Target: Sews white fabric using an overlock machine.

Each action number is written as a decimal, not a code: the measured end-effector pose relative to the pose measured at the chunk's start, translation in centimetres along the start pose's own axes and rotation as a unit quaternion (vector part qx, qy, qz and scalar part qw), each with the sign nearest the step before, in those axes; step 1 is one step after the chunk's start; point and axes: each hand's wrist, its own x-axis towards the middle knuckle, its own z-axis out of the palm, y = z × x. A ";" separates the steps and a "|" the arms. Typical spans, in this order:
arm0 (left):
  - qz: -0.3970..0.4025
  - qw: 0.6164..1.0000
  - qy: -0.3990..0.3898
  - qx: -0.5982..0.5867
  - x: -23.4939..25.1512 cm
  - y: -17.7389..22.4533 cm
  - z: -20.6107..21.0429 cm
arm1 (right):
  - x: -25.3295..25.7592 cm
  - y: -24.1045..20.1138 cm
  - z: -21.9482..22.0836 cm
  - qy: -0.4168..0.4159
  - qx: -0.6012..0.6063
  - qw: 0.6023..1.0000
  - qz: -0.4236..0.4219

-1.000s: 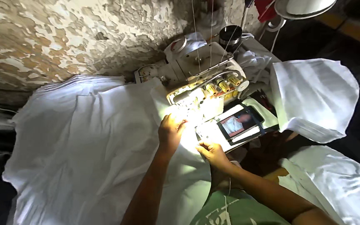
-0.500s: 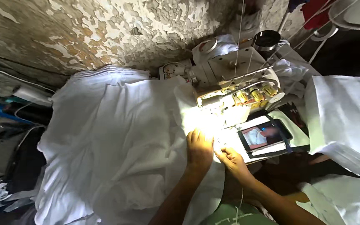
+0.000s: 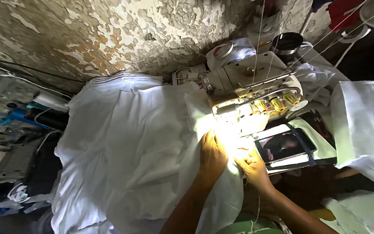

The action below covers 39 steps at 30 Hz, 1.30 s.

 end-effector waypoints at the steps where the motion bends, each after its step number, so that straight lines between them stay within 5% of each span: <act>1: 0.008 1.000 -0.010 -0.006 0.0 -0.1 -0.4 | 0.0 0.1 0.0 0.000 0.000 1.000 -0.018; 19: -0.005 0.975 -0.122 -0.184 3.3 -4.7 -2.3 | 3.7 -2.2 0.8 0.014 -0.207 0.974 -0.089; 22: -0.040 0.983 -0.077 -0.160 -0.1 -10.5 -4.9 | 3.9 -1.9 0.9 0.020 -0.214 0.972 -0.097; 24: -0.141 0.988 -0.023 -0.061 -5.0 -15.7 -8.0 | 3.9 -2.0 0.9 0.011 -0.205 0.975 -0.089; 27: -0.384 0.921 -0.025 0.058 -13.7 -21.2 -12.0 | 3.6 -1.9 0.9 -0.001 -0.173 0.983 -0.062; 29: -0.463 0.881 -0.040 0.088 -18.0 -22.6 -12.9 | 3.0 -1.8 1.1 0.010 -0.136 0.990 -0.023; 33: -0.475 0.876 0.031 0.080 -21.2 -22.1 -14.0 | 0.2 -0.1 0.3 -0.013 -0.048 0.997 0.062; 39: -0.400 0.909 0.057 -0.105 -20.3 -21.8 -20.8 | -4.1 3.9 -1.9 -0.209 0.024 0.972 0.107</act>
